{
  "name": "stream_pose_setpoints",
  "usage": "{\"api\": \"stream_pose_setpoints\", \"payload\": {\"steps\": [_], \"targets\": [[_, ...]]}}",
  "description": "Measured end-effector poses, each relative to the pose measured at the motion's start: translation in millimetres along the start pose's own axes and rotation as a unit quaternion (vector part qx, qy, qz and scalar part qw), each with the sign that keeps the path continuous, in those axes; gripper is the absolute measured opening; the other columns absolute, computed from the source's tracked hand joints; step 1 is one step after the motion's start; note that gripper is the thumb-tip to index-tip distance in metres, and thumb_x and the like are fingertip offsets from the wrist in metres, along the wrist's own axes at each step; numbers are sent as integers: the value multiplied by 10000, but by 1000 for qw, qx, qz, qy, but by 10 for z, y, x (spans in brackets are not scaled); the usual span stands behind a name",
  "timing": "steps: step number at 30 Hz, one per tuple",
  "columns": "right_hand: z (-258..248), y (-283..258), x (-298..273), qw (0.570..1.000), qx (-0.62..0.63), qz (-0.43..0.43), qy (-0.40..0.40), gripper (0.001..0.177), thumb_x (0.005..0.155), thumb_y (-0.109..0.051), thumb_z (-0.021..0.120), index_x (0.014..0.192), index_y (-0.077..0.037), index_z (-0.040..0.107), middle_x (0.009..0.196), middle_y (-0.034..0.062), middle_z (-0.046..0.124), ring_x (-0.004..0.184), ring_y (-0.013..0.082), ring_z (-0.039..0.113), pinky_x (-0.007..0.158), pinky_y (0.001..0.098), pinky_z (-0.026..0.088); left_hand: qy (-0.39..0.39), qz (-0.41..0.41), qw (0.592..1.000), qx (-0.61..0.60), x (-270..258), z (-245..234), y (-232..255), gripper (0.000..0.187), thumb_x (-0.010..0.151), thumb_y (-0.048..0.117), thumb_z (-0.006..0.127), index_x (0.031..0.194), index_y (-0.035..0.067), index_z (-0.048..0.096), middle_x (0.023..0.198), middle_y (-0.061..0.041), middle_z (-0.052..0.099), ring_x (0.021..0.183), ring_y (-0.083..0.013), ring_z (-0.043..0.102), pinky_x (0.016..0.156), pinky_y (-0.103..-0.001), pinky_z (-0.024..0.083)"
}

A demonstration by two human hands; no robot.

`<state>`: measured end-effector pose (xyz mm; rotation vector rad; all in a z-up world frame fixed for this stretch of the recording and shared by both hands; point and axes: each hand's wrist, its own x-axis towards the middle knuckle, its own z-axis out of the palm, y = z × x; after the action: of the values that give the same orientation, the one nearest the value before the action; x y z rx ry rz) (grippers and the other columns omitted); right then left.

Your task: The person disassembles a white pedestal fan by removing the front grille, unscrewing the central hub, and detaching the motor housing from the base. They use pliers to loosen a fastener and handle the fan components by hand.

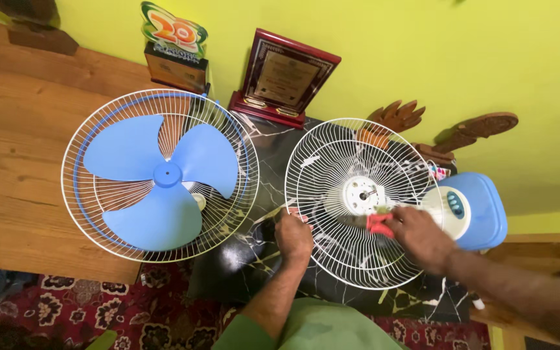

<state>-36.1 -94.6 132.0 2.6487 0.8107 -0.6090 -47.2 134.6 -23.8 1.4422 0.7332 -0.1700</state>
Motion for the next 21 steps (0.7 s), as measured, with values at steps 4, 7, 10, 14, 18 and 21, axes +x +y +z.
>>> {"api": "stream_pose_setpoints", "payload": {"steps": [4, 7, 10, 14, 18, 21], "targets": [[528, -126, -97, 995, 86, 16, 43, 578, 759, -11, 683, 1322, -73, 567, 1338, 179, 503, 1243, 360, 480, 1080, 490, 413, 11, 9, 1000, 18, 23, 54, -87, 223, 913, -30, 549, 1123, -3, 618, 883, -132, 738, 700, -205, 741, 606, -321, 618], [661, -218, -92, 994, 72, -41, 77, 508, 786, -100, 678, 1275, -42, 555, 1399, 222, 470, 1267, 385, 458, 1084, 519, 390, 8, -10, 998, -58, 52, 88, -165, 205, 967, 32, 502, 1132, -6, 616, 910, -157, 724, 711, -193, 710, 603, -322, 616], [528, -206, -108, 993, 80, -82, 35, 436, 906, -289, 654, 1238, -23, 561, 1442, 223, 429, 1285, 374, 423, 1102, 524, 360, -7, -40, 996, -81, 67, 71, -154, 234, 1007, 95, 451, 1161, 0, 601, 932, -160, 722, 689, -214, 705, 600, -328, 590], [275, -161, -90, 976, 162, -117, 84, 352, 879, -385, 672, 1090, -106, 711, 1357, 199, 541, 1220, 408, 532, 1002, 544, 447, -12, -37, 990, -134, -4, 71, -161, 245, 1010, 104, 443, 1181, -12, 577, 943, -173, 717, 698, -211, 704, 600, -328, 598], [237, -250, 266, 941, 294, 81, 148, 334, 966, -349, 579, 1120, -75, 692, 1061, 148, 728, 903, 310, 728, 817, 448, 600, -14, -43, 991, -123, -33, 49, -142, 253, 1012, 93, 421, 1203, 3, 561, 951, -175, 712, 692, -202, 701, 595, -322, 598], [257, -239, 557, 953, 237, 122, 142, 345, 989, -349, 589, 1080, -24, 660, 990, 179, 725, 810, 318, 736, 744, 457, 609, -11, -35, 992, -125, -52, 64, -126, 254, 1002, 68, 414, 1197, -2, 562, 949, -192, 712, 676, -213, 690, 585, -324, 591]]}}
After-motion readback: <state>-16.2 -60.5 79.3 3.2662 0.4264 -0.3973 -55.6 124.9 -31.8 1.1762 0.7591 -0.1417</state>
